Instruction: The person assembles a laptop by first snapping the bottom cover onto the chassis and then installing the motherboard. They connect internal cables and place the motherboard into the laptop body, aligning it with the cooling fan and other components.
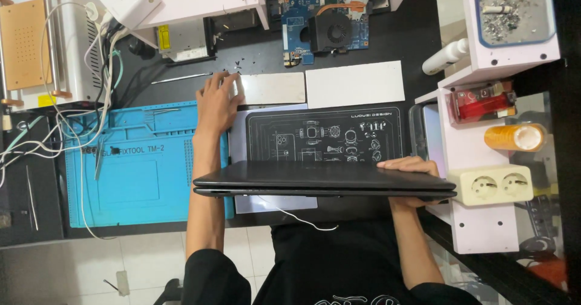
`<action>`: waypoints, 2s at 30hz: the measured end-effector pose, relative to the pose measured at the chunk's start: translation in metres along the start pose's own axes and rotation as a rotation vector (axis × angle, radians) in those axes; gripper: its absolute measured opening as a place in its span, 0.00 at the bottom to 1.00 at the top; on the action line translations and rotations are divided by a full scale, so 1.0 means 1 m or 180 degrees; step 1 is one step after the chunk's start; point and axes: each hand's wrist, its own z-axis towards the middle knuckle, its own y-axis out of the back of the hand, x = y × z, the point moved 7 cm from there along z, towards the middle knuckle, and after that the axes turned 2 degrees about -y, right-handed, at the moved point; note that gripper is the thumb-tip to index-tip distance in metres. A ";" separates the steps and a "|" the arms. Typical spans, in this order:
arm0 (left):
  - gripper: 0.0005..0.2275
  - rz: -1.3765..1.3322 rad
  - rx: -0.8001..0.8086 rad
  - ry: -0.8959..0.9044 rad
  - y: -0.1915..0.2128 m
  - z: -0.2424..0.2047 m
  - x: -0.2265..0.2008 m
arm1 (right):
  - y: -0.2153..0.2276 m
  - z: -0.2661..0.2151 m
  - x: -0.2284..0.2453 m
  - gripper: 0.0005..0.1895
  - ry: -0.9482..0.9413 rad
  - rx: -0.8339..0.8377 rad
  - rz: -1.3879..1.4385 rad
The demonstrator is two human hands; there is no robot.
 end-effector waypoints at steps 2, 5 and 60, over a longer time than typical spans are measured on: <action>0.22 -0.0138 -0.0045 0.0071 0.002 -0.001 0.003 | 0.002 0.000 -0.001 0.44 0.0005 -0.0002 -0.0004; 0.23 -0.0547 -0.0168 0.0050 0.000 0.001 0.014 | 0.004 0.001 -0.003 0.44 -0.0027 -0.0020 0.0039; 0.14 -0.1480 -0.0275 -0.0071 0.007 0.008 0.047 | -0.005 0.008 0.002 0.42 -0.0021 -0.0151 -0.0222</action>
